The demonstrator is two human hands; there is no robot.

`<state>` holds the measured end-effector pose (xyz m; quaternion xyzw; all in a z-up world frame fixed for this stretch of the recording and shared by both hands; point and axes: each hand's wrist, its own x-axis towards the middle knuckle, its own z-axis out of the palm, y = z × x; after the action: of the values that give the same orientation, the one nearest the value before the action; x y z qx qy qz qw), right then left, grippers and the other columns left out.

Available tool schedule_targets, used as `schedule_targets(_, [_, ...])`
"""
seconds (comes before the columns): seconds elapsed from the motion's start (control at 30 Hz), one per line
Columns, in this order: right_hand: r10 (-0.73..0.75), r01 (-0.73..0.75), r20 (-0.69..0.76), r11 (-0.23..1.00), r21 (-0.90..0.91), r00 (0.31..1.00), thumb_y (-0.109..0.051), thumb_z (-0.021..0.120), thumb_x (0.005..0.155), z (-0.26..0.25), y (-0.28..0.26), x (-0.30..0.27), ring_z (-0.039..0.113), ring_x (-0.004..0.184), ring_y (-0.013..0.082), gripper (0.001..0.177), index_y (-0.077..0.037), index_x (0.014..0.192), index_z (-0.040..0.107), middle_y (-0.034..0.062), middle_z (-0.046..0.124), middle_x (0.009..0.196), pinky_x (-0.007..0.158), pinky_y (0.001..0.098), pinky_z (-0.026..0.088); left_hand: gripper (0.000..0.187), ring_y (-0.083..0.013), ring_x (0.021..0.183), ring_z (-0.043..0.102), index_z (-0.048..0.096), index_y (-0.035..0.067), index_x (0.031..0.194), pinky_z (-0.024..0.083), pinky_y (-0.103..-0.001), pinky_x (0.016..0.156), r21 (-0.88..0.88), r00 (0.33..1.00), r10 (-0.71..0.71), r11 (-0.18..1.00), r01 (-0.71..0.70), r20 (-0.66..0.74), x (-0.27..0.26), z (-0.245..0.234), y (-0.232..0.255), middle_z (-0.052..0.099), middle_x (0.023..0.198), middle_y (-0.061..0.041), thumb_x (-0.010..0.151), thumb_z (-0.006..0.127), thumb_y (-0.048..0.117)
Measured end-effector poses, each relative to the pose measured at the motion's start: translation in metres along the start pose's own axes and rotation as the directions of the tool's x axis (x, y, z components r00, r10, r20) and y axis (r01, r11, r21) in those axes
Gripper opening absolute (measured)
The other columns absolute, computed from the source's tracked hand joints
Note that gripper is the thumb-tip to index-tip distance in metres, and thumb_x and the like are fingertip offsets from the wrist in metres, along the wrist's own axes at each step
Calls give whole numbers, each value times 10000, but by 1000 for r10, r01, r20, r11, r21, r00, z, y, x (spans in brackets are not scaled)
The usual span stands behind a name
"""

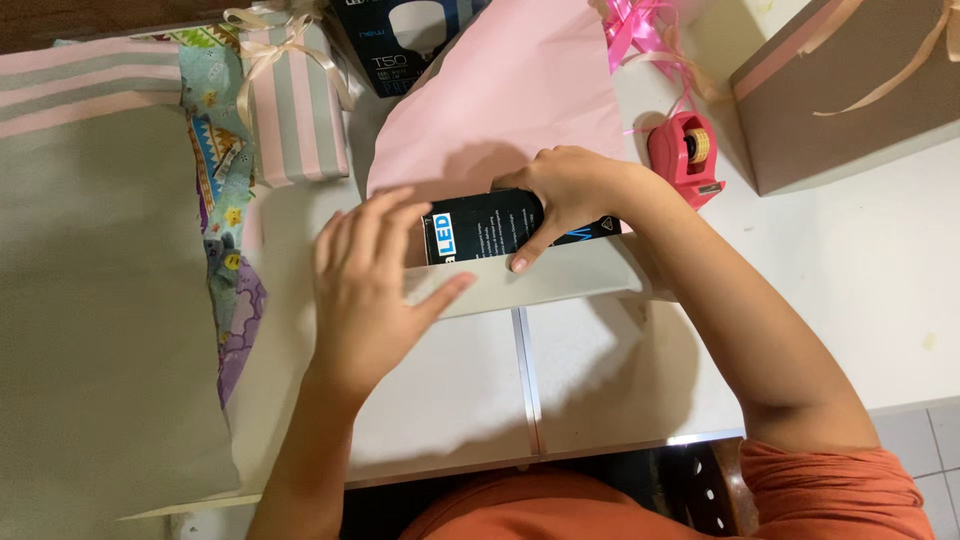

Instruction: The person wraps a rectangular box with striped wrapping paper on a white table. They fold the paper around the box, secure it with tape from a pink dispenser, and fold the ends to complete the package.

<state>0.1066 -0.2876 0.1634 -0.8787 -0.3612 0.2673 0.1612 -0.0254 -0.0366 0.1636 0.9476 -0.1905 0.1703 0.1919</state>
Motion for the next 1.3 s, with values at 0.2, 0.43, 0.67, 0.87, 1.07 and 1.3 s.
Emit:
schedule_targets(0.2, [-36,36,-16,999,-30,999,-632,890,486,1,3,-2,727,670,311,798,-115,1066,707,100,734,692,663,419,551,1307,-390,1393,471,458,-70,1489,315,-539,1129,-99,971,236,967,-233,22,61,26,1,512,1471,-245,550,828,760])
schedule_targets(0.43, [-140,136,-83,989,-57,987,-650,880,514,0,3,-5,714,709,319,849,-112,1135,666,100,735,736,648,436,532,909,-308,1085,680,618,139,1147,520,-491,900,-137,825,-134,959,247,550,63,34,-6,694,1076,-77,493,872,717])
schedule_targets(0.67, [-82,64,-160,992,-112,984,-586,867,610,-15,10,-39,717,664,307,738,-113,1143,673,76,754,855,632,427,533,904,-287,1095,681,615,147,1130,516,-485,913,-111,804,-153,959,262,574,64,35,-9,702,1074,-61,488,861,734])
schedule_targets(0.87, [-42,46,-235,999,10,971,-504,857,702,-10,27,-69,732,835,317,769,-57,1289,643,131,746,1020,738,409,570,924,-304,1128,667,621,137,1159,494,-512,920,-137,832,-117,965,225,542,62,37,-9,709,1108,-65,494,862,732])
schedule_targets(1.07, [-75,102,-243,990,101,967,-481,901,591,-2,31,-75,717,937,325,904,-30,1316,602,143,725,1047,788,403,561,937,-301,1127,667,612,133,1188,509,-495,917,-140,825,-122,962,235,552,61,39,-12,696,1122,-80,508,855,731])
schedule_targets(1.3, [-98,186,-342,954,237,935,-367,876,726,11,39,-78,720,993,280,769,-25,1355,594,149,719,1107,847,360,559,904,-291,1149,659,627,128,1171,522,-469,931,-247,856,-76,941,231,512,60,42,-15,693,1141,-68,518,856,711])
